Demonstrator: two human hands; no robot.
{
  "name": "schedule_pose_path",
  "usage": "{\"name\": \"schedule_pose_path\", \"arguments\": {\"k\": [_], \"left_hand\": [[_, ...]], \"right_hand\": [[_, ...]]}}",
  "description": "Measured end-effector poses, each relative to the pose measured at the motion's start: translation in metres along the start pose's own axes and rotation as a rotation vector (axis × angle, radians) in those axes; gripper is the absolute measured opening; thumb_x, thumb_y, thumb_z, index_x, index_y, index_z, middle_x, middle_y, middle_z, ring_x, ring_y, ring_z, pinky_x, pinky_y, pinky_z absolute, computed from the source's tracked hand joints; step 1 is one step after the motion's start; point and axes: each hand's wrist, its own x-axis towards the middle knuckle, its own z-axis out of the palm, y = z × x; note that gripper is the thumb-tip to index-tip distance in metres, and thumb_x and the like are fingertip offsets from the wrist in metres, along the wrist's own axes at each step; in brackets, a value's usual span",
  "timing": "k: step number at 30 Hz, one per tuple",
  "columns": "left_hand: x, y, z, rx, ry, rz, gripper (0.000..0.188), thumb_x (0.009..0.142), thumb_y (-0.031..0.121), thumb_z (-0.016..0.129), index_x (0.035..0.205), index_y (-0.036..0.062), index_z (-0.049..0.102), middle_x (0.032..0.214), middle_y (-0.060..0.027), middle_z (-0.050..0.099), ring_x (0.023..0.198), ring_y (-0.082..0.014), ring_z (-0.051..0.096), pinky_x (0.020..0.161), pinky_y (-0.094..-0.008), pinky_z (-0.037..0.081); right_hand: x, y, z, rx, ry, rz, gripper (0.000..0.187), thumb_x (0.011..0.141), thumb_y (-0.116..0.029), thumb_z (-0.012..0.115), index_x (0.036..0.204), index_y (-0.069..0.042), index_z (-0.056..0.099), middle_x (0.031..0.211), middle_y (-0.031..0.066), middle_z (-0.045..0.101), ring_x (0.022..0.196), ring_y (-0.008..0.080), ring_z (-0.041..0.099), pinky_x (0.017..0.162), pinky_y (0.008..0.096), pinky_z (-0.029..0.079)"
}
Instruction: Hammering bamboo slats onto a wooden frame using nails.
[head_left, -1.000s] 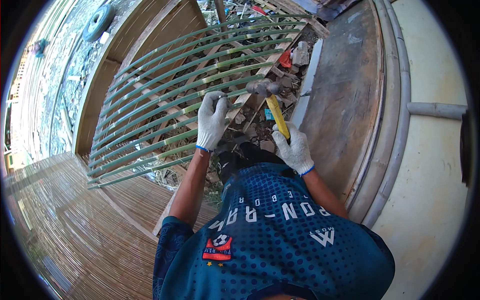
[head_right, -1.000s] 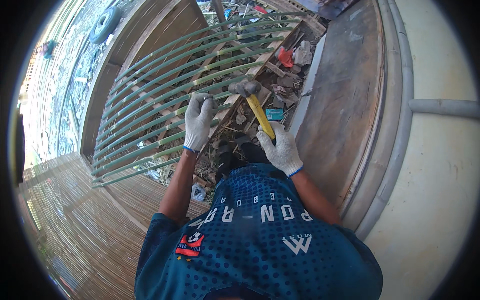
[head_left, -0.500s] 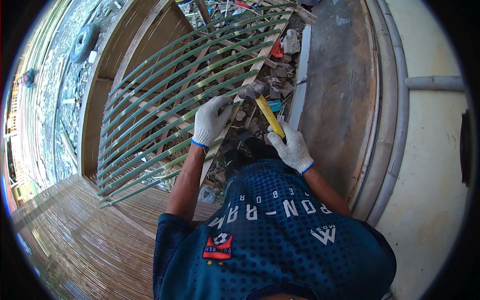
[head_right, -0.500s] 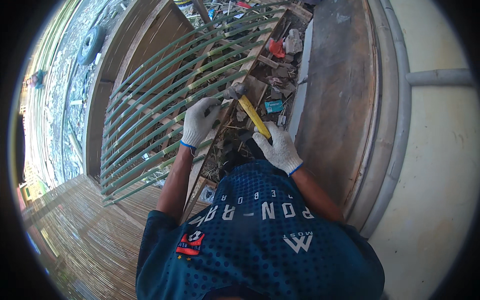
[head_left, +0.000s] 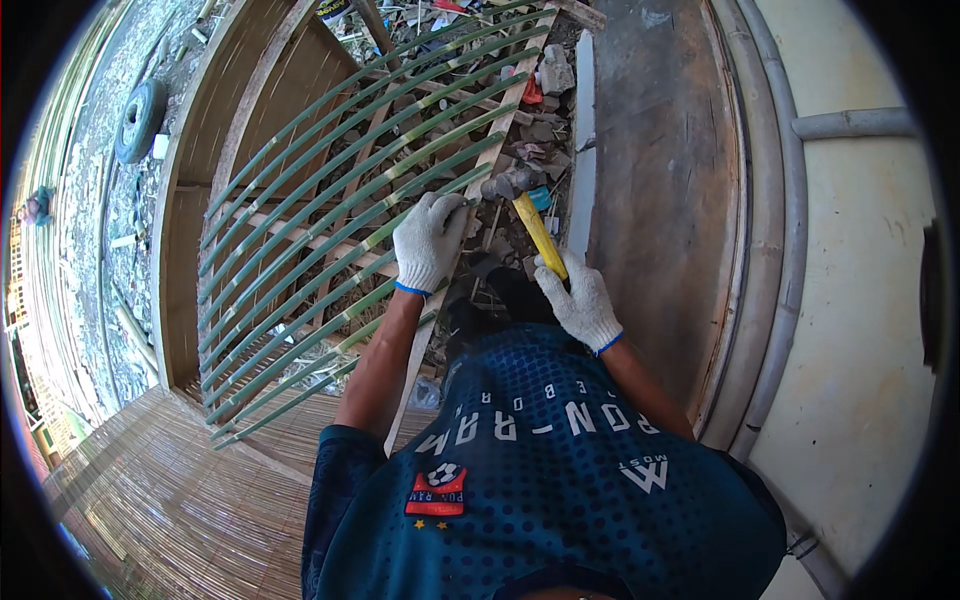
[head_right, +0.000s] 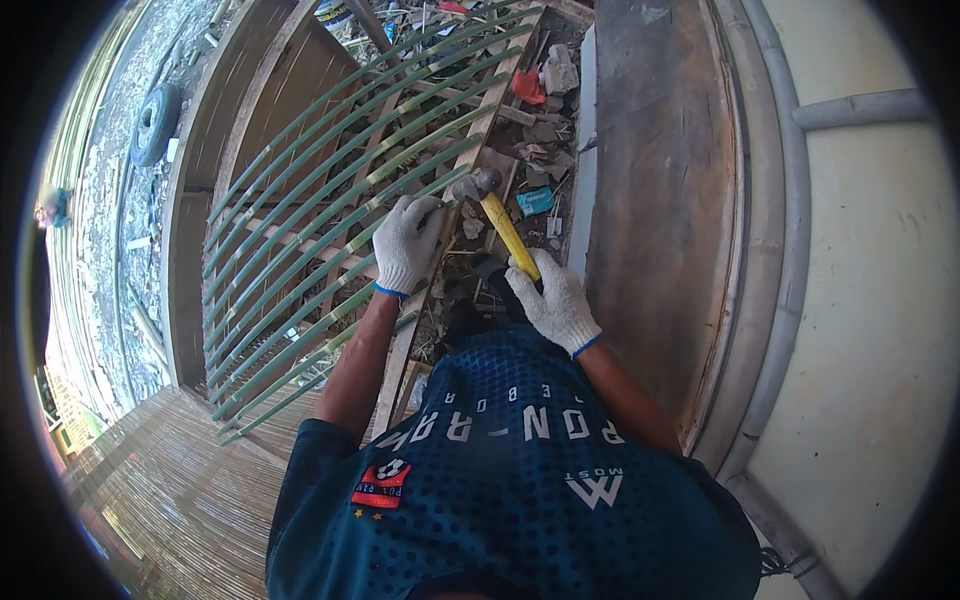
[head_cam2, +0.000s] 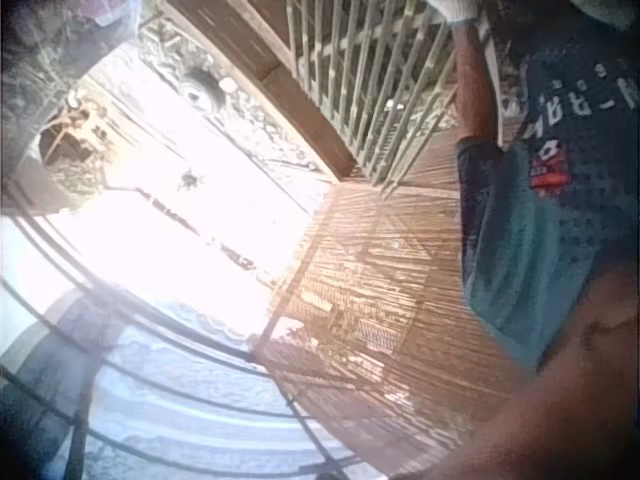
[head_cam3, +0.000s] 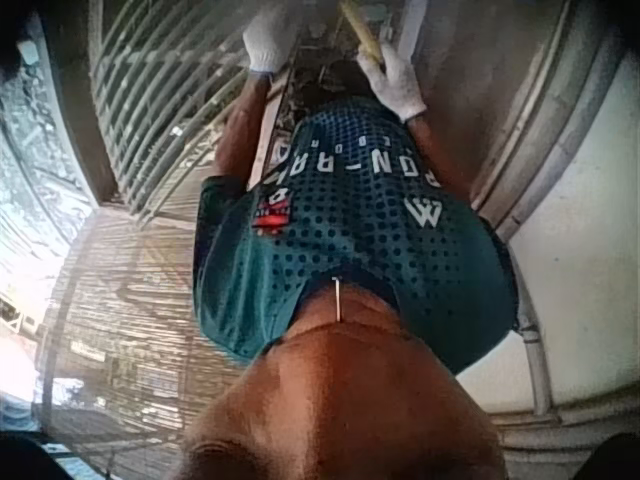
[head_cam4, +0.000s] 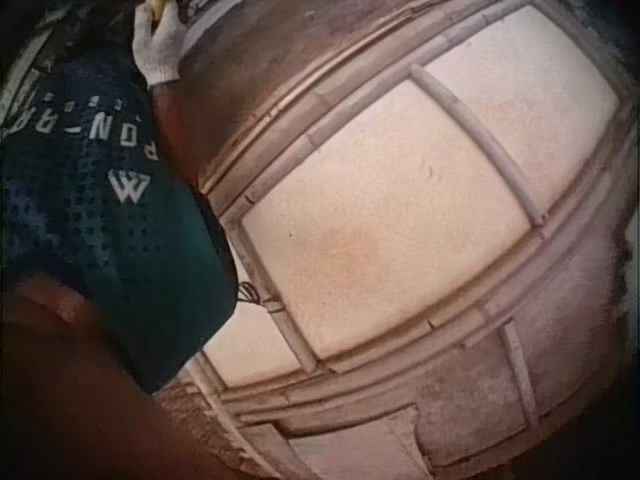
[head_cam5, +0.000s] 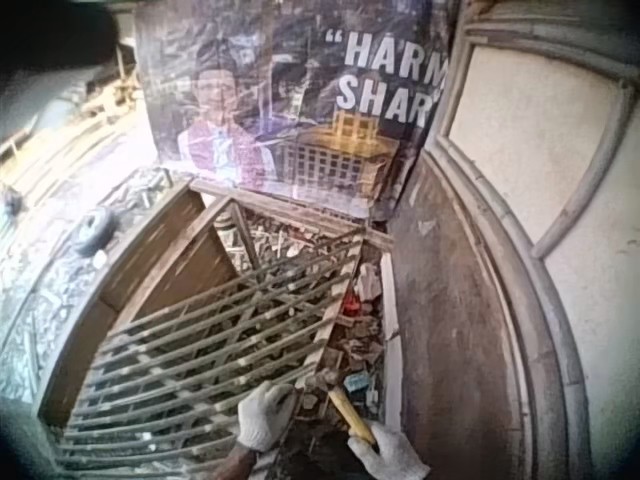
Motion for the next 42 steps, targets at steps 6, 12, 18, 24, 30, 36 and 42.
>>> {"name": "schedule_pose_path", "arguments": {"k": [6,12,18,24,30,36,42], "left_hand": [[0.0,-0.003,0.001,0.013,0.035,-0.006,0.013,0.092,0.022,0.074,0.101,0.0119,0.076,0.093,-0.0082,0.07,0.084,-0.0311,0.071,0.071,-0.0404,0.056],[-0.002,-0.003,0.0,0.015,0.035,0.002,0.012,0.091,0.021,0.075,0.099,0.0114,0.075,0.093,-0.0077,0.07,0.084,-0.0311,0.071,0.07,-0.0411,0.057],[-0.003,-0.007,0.003,-0.005,0.03,0.023,0.013,0.091,0.021,0.075,0.1,0.0115,0.076,0.095,-0.0073,0.072,0.086,-0.031,0.072,0.072,-0.0412,0.057],[-0.003,-0.006,0.002,-0.011,0.034,0.018,0.016,0.091,0.022,0.074,0.103,0.0118,0.076,0.096,-0.0068,0.072,0.088,-0.0311,0.072,0.073,-0.0411,0.057],[-0.001,-0.004,0.0,-0.004,-0.002,0.003,0.016,0.09,0.022,0.074,0.103,0.0125,0.076,0.097,-0.0065,0.072,0.089,-0.031,0.072,0.074,-0.0404,0.057],[-0.003,-0.005,0.001,-0.003,-0.001,0.007,0.017,0.09,0.021,0.074,0.105,0.0128,0.076,0.099,-0.006,0.072,0.092,-0.0305,0.071,0.076,-0.04,0.058],[-0.003,-0.005,-0.001,0.002,0.005,0.009,0.016,0.089,0.021,0.073,0.104,0.0132,0.075,0.098,-0.0062,0.071,0.091,-0.0305,0.071,0.076,-0.0404,0.057]], "right_hand": [[0.001,-0.014,0.005,-0.047,-0.034,-0.019,0.029,0.106,-0.031,0.062,0.121,-0.006,0.066,0.09,0.0226,0.072,0.085,0.0444,0.072,0.068,0.0481,0.054],[0.001,-0.011,0.008,-0.144,-0.023,-0.148,0.027,0.108,-0.03,0.057,0.122,-0.007,0.062,0.085,0.0254,0.071,0.08,0.048,0.069,0.065,0.0548,0.053],[0.007,-0.006,0.009,-0.327,-0.088,-0.129,0.027,0.108,-0.031,0.057,0.12,-0.007,0.062,0.085,0.0258,0.07,0.08,0.0483,0.069,0.065,0.0563,0.054],[0.003,-0.008,0.01,-0.214,0.021,-0.245,0.026,0.108,-0.031,0.056,0.117,-0.007,0.061,0.081,0.0255,0.069,0.075,0.0472,0.069,0.062,0.0565,0.053],[0.007,-0.002,0.011,-0.371,-0.049,-0.2,0.027,0.108,-0.031,0.057,0.117,-0.007,0.061,0.08,0.0252,0.069,0.073,0.0469,0.069,0.062,0.0571,0.053],[0.002,-0.001,0.011,-0.433,-0.068,-0.166,0.027,0.108,-0.031,0.055,0.117,-0.006,0.061,0.082,0.0252,0.07,0.074,0.0471,0.069,0.062,0.0565,0.053],[-0.004,-0.016,0.009,-0.221,0.034,-0.23,0.029,0.109,-0.033,0.054,0.115,-0.006,0.061,0.082,0.0261,0.07,0.074,0.0478,0.069,0.062,0.0572,0.053]]}}
